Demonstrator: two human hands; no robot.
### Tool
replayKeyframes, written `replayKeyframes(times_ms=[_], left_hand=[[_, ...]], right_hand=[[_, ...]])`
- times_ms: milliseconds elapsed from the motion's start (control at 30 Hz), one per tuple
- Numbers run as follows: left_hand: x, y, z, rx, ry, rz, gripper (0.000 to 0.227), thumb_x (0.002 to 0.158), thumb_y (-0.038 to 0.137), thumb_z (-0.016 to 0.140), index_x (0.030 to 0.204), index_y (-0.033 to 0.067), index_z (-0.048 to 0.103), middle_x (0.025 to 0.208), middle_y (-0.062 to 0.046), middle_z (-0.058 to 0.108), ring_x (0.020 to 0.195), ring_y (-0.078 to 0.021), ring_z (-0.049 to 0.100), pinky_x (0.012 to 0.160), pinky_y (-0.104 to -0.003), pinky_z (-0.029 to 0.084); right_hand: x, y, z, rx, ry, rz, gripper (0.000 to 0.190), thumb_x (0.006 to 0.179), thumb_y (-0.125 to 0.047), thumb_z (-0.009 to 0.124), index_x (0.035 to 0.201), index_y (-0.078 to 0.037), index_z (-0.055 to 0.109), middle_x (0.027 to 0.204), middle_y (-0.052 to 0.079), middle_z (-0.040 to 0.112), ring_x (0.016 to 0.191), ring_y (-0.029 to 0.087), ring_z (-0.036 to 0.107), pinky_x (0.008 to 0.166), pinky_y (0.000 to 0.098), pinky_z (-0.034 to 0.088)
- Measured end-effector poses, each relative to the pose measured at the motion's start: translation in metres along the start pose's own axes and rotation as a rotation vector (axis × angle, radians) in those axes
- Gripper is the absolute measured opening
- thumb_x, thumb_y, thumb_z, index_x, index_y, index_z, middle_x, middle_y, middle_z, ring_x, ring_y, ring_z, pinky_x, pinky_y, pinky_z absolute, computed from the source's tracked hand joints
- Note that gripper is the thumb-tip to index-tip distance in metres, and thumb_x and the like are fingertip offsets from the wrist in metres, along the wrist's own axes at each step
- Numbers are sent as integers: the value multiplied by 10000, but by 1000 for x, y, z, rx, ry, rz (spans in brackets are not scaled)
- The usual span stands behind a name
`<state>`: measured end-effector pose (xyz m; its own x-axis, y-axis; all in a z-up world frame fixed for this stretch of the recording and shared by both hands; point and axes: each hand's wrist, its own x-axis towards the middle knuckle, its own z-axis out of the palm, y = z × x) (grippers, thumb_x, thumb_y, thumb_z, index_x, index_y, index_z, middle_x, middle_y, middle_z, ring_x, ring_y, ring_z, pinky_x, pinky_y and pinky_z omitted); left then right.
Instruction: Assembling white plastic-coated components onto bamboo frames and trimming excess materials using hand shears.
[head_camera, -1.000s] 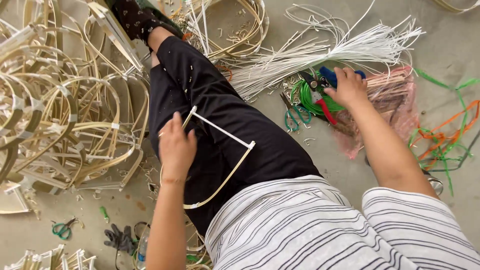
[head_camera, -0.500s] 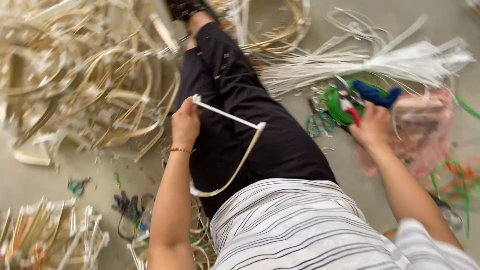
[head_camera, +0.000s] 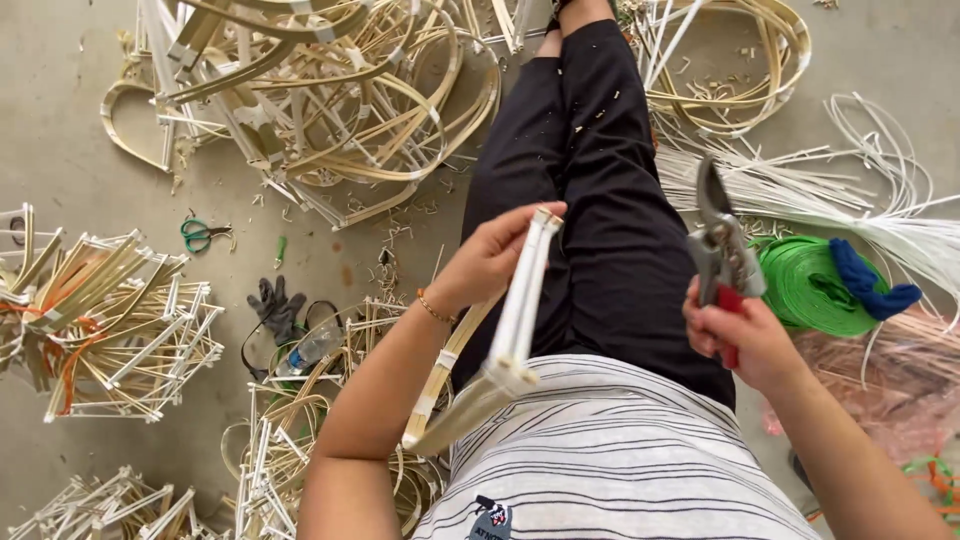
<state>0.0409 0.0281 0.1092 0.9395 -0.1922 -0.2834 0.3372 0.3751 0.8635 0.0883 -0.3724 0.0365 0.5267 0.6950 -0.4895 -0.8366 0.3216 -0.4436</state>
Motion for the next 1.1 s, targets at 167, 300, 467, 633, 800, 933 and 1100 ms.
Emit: replayKeyframes(times_ms=[167, 300, 467, 633, 800, 933, 1100], left_hand=[[-23, 3, 13, 60, -87, -54, 431, 1134, 118, 495, 1565, 110, 500, 835, 72, 528, 643, 4, 407, 556, -163, 366], [-28, 8, 18, 212, -81, -32, 455, 1118, 98, 505, 1571, 120, 480, 846, 49, 561, 657, -12, 422, 567, -179, 383], [-28, 7, 14, 306, -45, -22, 487, 1100, 84, 503, 1578, 154, 449, 822, 27, 591, 676, -21, 480, 588, -186, 433], [-20, -8, -1, 255, 0, -25, 474, 1108, 62, 500, 1572, 159, 484, 854, 24, 577, 709, -41, 482, 628, -206, 444], [-11, 27, -29, 728, 467, 85, 580, 992, -25, 471, 1536, 166, 530, 845, -19, 700, 755, -108, 628, 763, -240, 533], [-30, 63, -7, 1074, 648, 504, 470, 1111, 8, 521, 1564, 96, 435, 1090, -118, 645, 941, -222, 637, 903, -288, 533], [-73, 94, 32, 1176, 570, 586, 510, 1083, -16, 595, 1568, 42, 451, 1020, -82, 621, 856, -208, 599, 841, -324, 539]], right_hand=[[12, -42, 135, -1552, 154, -218, 473, 762, -244, 796, 1169, -100, 604, 883, 45, 691, 740, 177, 673, 698, 335, 527], [19, -36, 144, -1514, 287, -55, 407, 830, -249, 782, 1173, -121, 604, 832, 105, 644, 701, 272, 652, 692, 377, 537], [17, -27, 137, -1620, 84, -328, 481, 717, -192, 765, 1167, -114, 613, 923, 99, 717, 819, 279, 728, 722, 369, 560], [34, -13, 140, -1513, 149, -292, 411, 832, -211, 807, 1167, -109, 590, 869, 68, 681, 742, 223, 668, 670, 359, 542], [53, 11, 111, -951, 247, 145, 460, 801, -169, 756, 1240, -154, 616, 739, 20, 580, 539, 108, 488, 432, 262, 383], [57, -5, 143, -678, 33, -243, 422, 854, -156, 762, 1242, -98, 605, 855, -16, 624, 660, 19, 550, 448, 155, 391], [62, -13, 141, -728, 70, -356, 407, 870, -92, 769, 1188, -89, 514, 992, 0, 637, 673, 25, 550, 474, 173, 431]])
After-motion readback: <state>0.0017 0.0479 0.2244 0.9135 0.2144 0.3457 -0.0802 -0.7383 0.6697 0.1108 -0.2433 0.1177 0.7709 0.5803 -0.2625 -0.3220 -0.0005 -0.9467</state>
